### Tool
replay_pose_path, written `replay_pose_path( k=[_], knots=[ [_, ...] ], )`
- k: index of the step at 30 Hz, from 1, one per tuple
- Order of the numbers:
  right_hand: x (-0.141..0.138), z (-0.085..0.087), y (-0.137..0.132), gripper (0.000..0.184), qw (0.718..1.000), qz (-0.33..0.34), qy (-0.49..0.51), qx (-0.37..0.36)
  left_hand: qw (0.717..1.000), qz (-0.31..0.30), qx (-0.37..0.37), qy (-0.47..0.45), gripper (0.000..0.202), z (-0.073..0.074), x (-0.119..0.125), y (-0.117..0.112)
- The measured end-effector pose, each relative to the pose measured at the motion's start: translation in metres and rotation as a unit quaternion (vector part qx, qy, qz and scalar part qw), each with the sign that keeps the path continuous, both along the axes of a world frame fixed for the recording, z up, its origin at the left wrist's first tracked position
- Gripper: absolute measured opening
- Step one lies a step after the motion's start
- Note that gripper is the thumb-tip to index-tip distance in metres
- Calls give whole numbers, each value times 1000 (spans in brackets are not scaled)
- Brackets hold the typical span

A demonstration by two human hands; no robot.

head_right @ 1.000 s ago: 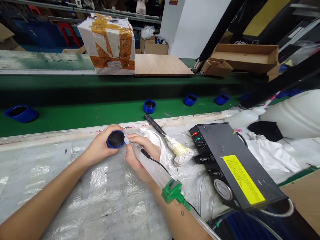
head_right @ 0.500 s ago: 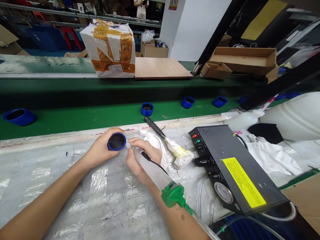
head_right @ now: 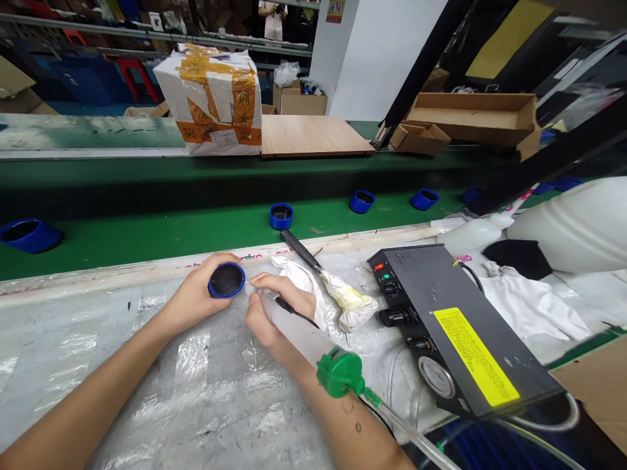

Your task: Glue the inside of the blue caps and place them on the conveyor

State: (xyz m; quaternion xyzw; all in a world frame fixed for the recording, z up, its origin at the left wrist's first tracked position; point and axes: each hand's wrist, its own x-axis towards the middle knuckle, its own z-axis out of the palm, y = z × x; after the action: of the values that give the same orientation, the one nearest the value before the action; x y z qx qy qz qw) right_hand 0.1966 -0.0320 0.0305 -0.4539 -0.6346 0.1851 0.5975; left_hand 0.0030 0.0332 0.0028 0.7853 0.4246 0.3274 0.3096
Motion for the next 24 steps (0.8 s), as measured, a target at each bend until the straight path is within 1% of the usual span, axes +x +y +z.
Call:
replay_pose_path(
  k=[2, 5, 8, 10, 13, 16, 19, 21, 23, 24],
  knots=[
    [0, 1, 0, 19, 1000, -7, 0, -4, 1000, 2, -4, -2, 51, -1, 0, 0],
    [1, 0, 0, 17, 999, -16, -9, -32, 1000, 3, -12, -4, 54, -2, 0, 2],
    [3, -2, -1, 20, 999, -17, 2, -43, 1000, 11, -21, -5, 57, -3, -1, 3],
    [4, -4, -1, 24, 999, -23, 13, -35, 999, 22, -24, -6, 54, -4, -1, 2],
    [7, -5, 0, 23, 997, -61, 32, -22, 998, 53, -18, -4, 45, -6, -1, 0],
    [8, -6, 5, 19, 994, -101, 40, -20, 993, 121, 7, 10, 48, -7, -6, 8],
    [9, -6, 10, 17, 993, -113, 40, -20, 973, 223, 25, 51, 56, -4, -24, 34],
    [8, -6, 13, 17, 993, -105, 39, -24, 945, 310, 9, 103, 62, 1, -40, 57],
    [8, -7, 14, 16, 994, -98, 36, -29, 904, 401, -26, 144, 66, 6, -56, 76],
    [8, -8, 14, 16, 994, -95, 35, -29, 891, 426, -39, 151, 68, 8, -62, 83]
  ],
)
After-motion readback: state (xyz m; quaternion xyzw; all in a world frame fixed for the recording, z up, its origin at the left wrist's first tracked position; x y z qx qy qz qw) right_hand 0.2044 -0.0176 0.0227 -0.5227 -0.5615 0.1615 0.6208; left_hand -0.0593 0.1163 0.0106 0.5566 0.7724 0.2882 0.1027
